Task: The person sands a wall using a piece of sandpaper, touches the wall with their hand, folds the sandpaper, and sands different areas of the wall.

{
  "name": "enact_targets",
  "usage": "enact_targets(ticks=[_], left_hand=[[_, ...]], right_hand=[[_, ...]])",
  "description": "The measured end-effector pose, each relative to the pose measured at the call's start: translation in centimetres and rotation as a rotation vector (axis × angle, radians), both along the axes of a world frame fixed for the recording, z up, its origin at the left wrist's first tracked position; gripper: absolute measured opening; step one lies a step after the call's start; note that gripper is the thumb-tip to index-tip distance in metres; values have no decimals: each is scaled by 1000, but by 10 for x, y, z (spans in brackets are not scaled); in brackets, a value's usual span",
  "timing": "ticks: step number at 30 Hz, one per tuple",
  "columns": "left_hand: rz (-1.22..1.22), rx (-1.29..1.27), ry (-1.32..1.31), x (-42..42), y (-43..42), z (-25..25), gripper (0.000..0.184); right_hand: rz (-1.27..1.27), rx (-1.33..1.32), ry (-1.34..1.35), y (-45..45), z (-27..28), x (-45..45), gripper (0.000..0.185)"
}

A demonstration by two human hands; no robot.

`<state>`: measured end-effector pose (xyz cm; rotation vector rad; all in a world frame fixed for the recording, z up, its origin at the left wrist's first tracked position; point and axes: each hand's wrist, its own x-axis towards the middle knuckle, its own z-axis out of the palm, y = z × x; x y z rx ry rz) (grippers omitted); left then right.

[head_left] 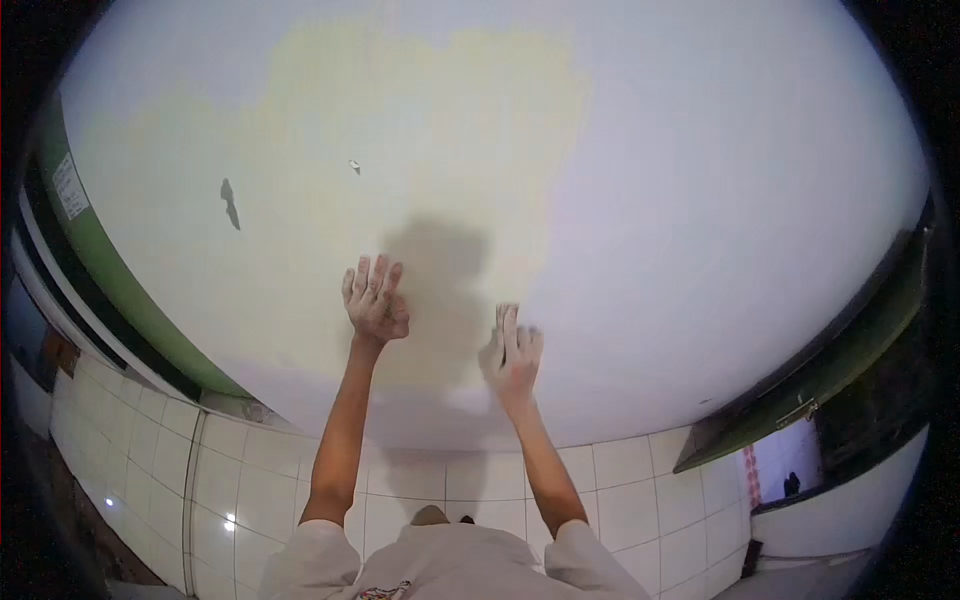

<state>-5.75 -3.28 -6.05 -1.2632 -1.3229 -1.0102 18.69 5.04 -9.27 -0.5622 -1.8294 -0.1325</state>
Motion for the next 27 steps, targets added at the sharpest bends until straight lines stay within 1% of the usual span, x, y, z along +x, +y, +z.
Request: enact_targets(ticks=[2,6,8,9,11,13,17,18,21,22,25,26,27], left_hand=[[-18,-7,-6,0,-3,-3,58],[4,-9,0,-1,-1,-2,57],[4,-22,-2,-4,-1,-5,57],[0,-28,-5,-3,-2,-6,57],[29,-21,0,-3,-1,-4,57],[6,-17,-15,-2,0,-4,57],[-10,-7,-14,-2,-1,-3,55],[-7,-7,-14,-3,-1,-3,55],[-2,-8,-17,-4,0,-5,56],[-13,-5,-18,-3,-1,-4,56],[-14,1,-23,0,0,-4,56],[-5,1,-25,0,0,-4,56],[-3,-2,-27,0,-1,-5,56]], right_hand=[[28,-231,-116,-7,-59,13,52],[27,-284,-196,-27,-128,40,51],[9,-250,-416,-35,-153,58,53],[6,-256,-419,-39,-153,61,53],[29,-430,-281,-38,-129,61,54],[-2,-134,-97,-28,-59,44,55],[-2,-63,75,-27,82,32,52],[-10,-52,115,-24,99,28,51],[-21,-4,96,-6,105,6,49],[-29,0,98,-1,96,-2,47],[-35,54,65,7,32,-9,48],[-6,-123,-18,1,3,-4,52],[-4,-126,-21,-7,-22,1,52]])
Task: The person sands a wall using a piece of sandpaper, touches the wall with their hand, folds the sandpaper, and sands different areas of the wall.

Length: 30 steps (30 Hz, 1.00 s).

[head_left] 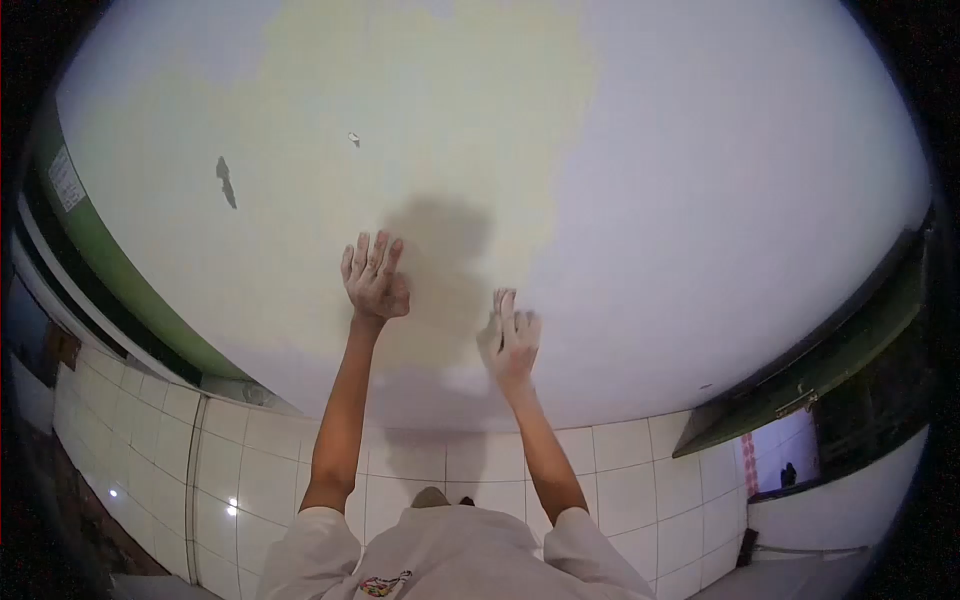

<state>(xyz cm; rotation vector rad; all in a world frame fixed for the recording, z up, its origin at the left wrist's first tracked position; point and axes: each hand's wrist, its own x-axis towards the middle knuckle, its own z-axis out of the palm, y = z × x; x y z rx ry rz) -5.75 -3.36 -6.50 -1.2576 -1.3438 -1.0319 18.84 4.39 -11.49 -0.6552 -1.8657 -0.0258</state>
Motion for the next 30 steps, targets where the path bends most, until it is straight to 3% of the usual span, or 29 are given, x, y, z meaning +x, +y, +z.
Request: enact_targets(ticks=[5,6,8,10,11,15,17,20,25,30], left_hand=[[-7,10,16,-2,1,0,56],[-5,8,19,-1,0,-1,56],[11,-14,9,-2,0,1,57],[25,-20,16,-3,-1,-1,57],[34,-26,18,-3,0,-1,57],[34,-26,16,0,-1,0,56],[5,-33,56,-5,1,-2,54],[0,-20,61,-6,1,-2,54],[15,-6,47,-6,4,-3,54],[25,18,38,0,3,2,53]], right_hand=[[78,-130,-148,-27,-123,34,51],[22,-165,-275,-33,-151,45,52],[-33,-194,-396,-34,-154,50,53],[74,-440,-432,-46,-123,58,57],[76,-437,-432,-46,-95,54,57],[111,12,89,-25,55,30,47],[21,60,167,-24,123,26,42],[3,74,183,-9,160,13,42],[25,81,71,14,65,-8,51],[92,-150,-94,-9,-79,20,57]])
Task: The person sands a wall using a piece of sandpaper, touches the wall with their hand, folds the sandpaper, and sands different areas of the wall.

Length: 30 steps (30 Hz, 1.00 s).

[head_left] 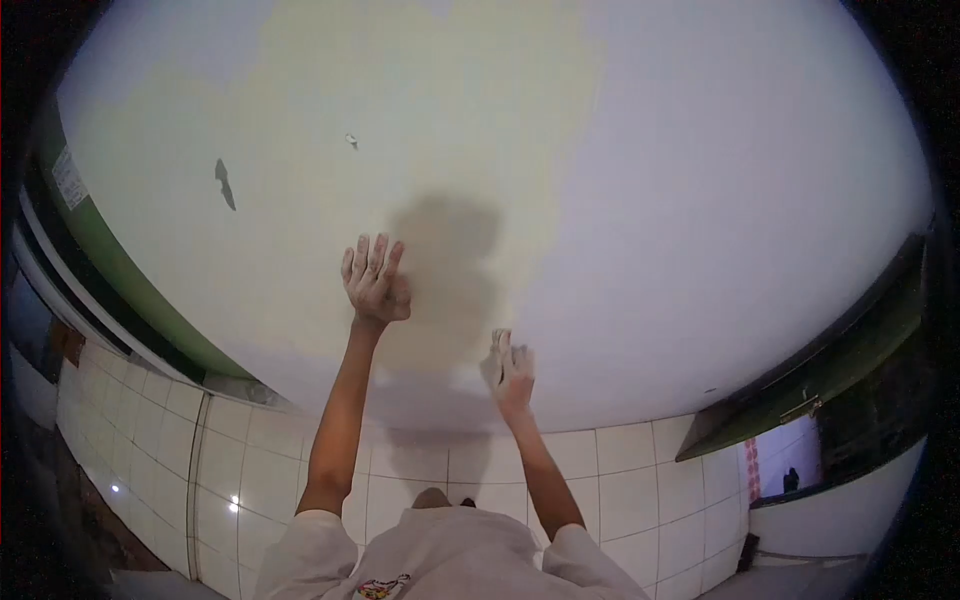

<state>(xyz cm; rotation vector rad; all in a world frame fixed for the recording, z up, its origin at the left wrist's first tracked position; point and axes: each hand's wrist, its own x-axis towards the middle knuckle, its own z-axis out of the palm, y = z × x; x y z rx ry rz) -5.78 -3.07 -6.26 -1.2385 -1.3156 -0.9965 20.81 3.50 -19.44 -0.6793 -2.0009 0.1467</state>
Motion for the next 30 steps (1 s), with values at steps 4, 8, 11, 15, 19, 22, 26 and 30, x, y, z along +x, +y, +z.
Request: enact_targets(ticks=[4,8,11,15,19,22,26,30], left_hand=[[-4,-20,3,-1,-4,-2,53],[-17,-7,4,0,-2,1,54],[10,-18,-5,1,-3,1,55],[-11,-4,3,0,-1,1,55],[-10,-20,-5,-1,-2,0,55],[9,-16,2,-5,-1,-4,55],[-25,-31,20,-3,-2,-3,51],[-34,-51,18,-3,-4,-2,53]], right_hand=[[-51,-165,-380,-20,-72,30,58],[-6,-370,-334,-27,-52,38,54],[-10,85,68,-13,62,17,48],[-54,216,239,-3,189,3,45],[-89,273,169,21,178,-23,47],[-95,285,135,26,121,-36,50],[-66,265,29,17,33,-24,52],[-36,186,-125,2,-50,-1,55]])
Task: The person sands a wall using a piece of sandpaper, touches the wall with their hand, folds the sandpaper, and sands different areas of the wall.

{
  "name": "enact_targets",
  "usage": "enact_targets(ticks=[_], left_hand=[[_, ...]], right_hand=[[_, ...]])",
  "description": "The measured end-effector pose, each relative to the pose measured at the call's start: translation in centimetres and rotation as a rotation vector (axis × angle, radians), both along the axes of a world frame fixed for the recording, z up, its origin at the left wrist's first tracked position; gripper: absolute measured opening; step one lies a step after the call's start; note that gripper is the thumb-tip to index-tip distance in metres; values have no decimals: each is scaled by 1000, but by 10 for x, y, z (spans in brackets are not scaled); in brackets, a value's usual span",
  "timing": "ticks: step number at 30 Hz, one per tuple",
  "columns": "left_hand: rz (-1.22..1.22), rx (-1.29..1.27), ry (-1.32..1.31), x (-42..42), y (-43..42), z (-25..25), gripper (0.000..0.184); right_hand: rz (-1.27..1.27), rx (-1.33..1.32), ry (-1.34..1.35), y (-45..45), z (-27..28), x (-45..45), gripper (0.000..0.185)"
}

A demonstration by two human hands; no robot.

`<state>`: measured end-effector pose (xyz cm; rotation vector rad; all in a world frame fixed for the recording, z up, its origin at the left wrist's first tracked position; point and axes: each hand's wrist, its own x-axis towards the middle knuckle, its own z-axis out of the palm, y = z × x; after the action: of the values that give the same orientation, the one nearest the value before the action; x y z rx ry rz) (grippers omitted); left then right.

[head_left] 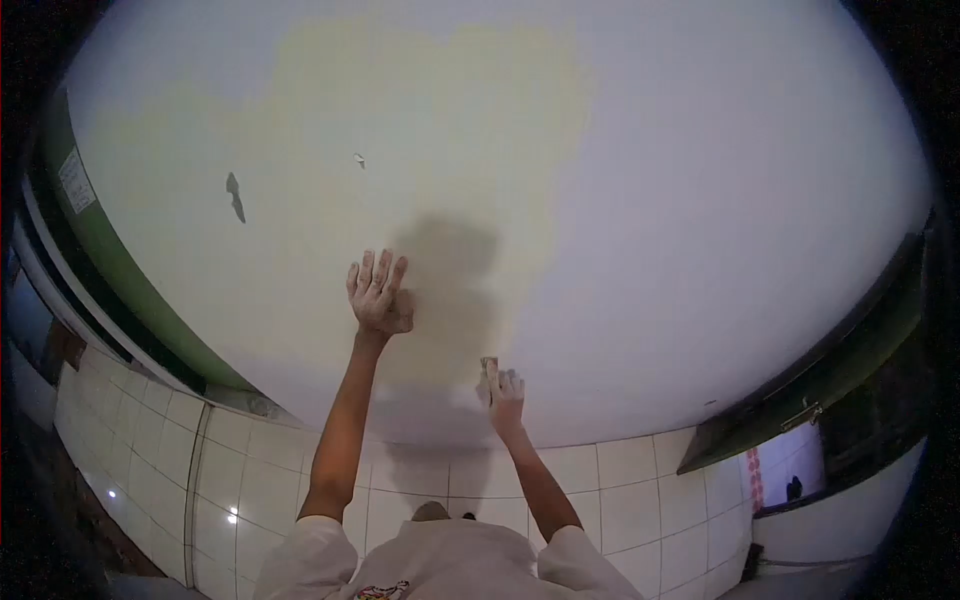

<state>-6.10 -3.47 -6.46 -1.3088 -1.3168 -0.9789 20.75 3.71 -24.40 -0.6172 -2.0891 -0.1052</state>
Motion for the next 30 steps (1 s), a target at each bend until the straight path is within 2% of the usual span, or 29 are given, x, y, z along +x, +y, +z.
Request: enact_targets(ticks=[3,4,5,6,9,12,15,19,22,24,28,29,30], left_hand=[[118,-23,6,-4,3,-8,59],[119,-11,11,-5,3,-5,59],[90,-9,2,-3,1,-4,60],[59,-12,-10,-1,1,-4,61],[30,-25,-32,0,-1,-3,62],[38,-21,-30,0,0,-3,63],[12,-1,-28,3,-1,1,62],[53,-13,-13,1,-1,-4,61],[74,0,-3,-1,2,-4,58],[55,2,-1,-1,2,-4,57],[57,-8,5,2,0,-2,58],[58,-12,1,3,0,-2,59],[60,-12,2,1,0,0,59]], right_hand=[[76,-69,-75,-20,-43,37,55],[80,-113,-130,-21,-35,40,54],[73,-75,-72,-20,-28,40,53],[71,-69,-73,-20,2,31,53],[64,8,278,-6,113,3,52],[3,72,405,-12,233,-5,44],[-53,128,395,9,250,-21,40],[-157,180,271,27,181,-36,39],[-174,72,211,21,119,-29,41],[-165,43,118,17,80,-20,47],[-162,53,-7,-3,10,17,46],[-158,62,-131,-7,-23,33,47],[-152,75,-250,-11,-22,38,48]])
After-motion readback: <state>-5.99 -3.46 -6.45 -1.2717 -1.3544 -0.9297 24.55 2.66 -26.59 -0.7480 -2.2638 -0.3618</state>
